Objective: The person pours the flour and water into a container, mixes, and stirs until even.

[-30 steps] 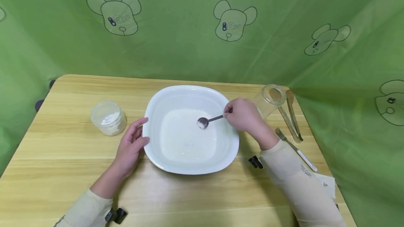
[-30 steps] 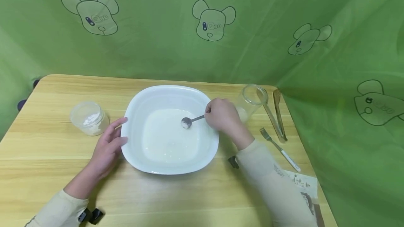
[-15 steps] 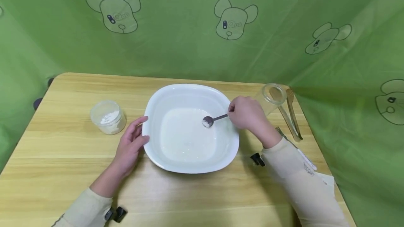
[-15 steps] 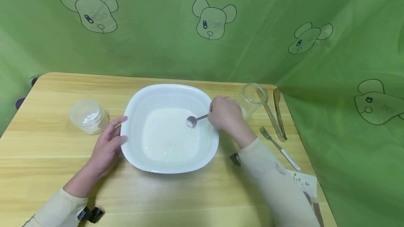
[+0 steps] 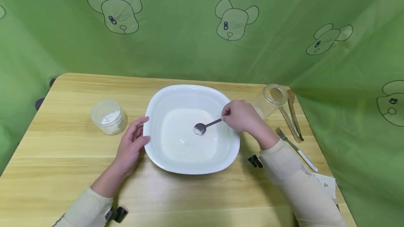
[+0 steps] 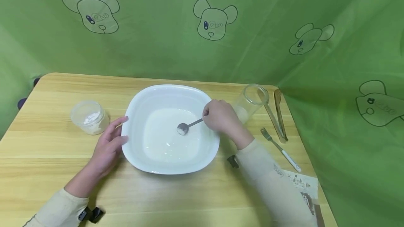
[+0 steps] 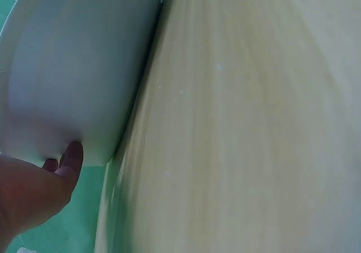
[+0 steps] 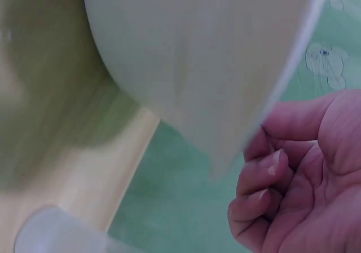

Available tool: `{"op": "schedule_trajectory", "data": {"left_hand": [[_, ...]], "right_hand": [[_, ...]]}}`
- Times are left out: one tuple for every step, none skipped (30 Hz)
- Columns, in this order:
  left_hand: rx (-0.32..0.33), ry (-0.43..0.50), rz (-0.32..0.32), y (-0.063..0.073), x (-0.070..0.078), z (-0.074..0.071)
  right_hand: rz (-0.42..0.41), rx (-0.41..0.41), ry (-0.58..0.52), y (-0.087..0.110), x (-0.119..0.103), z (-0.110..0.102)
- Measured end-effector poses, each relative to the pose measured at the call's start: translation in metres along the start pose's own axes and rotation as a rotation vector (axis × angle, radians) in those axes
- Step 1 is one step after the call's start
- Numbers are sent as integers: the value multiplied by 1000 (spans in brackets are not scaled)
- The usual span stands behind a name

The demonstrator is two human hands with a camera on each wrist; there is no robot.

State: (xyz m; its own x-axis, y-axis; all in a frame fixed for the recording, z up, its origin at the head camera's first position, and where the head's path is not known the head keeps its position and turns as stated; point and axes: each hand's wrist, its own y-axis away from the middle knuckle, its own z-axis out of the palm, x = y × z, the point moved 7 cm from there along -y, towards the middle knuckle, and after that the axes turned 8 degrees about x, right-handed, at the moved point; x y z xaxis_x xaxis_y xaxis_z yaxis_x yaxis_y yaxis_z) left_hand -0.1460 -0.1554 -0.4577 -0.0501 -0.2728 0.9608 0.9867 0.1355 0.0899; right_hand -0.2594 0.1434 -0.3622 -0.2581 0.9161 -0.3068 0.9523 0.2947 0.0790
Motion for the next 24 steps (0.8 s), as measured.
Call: {"op": "schedule_trajectory", "data": {"left_hand": [[1,-1,-1,0,0,0],[1,-1,-1,0,0,0],[2,-2,-1,0,0,0],[2,-4,0,0,0,0],[3,-3,2,0,0,0],[4,-4,3,0,0,0],[4,-4,3,0,0,0],[4,-4,3,0,0,0],[3,-6,2,0,0,0],[2,-5,1,0,0,0],[1,-5,1,0,0,0],[1,-6,1,0,0,0],[2,-6,1,0,0,0],[3,-6,3,0,0,-1],[6,-5,5,0,0,-1],[7,-4,7,0,0,-2],[9,-4,9,0,1,-2],[10,-3,9,0,1,-2],[10,-2,10,0,1,-2],[7,0,9,0,1,-2],[5,1,9,0,1,-2],[3,1,8,0,1,-1],[1,2,8,0,1,-1],[0,4,5,0,1,-1]], "right_hand": [[3,5,9,0,2,-2],[5,8,13,0,3,-4],[7,11,10,0,5,-5],[1,9,0,0,5,-5],[-7,5,-12,1,4,-4],[-18,-3,-26,1,2,-1],[-29,-11,-43,1,0,2],[-41,-18,-59,2,-2,5],[-52,-22,-70,3,-5,8],[-63,-22,-75,3,-8,9],[-71,-19,-81,4,-10,9],[-80,-17,-90,5,-12,7],[-88,-14,-101,6,-14,5],[-99,-15,-113,6,-15,3],[-107,-19,-123,7,-17,1],[-117,-27,-131,7,-19,0],[-128,-37,-137,7,-20,0],[-135,-51,-137,8,-22,1],[-140,-62,-133,8,-23,3],[-145,-72,-125,8,-24,5],[-149,-82,-118,7,-25,8],[-155,-91,-112,7,-27,10],[-161,-101,-108,7,-28,13],[-167,-112,-105,7,-30,16]]}}
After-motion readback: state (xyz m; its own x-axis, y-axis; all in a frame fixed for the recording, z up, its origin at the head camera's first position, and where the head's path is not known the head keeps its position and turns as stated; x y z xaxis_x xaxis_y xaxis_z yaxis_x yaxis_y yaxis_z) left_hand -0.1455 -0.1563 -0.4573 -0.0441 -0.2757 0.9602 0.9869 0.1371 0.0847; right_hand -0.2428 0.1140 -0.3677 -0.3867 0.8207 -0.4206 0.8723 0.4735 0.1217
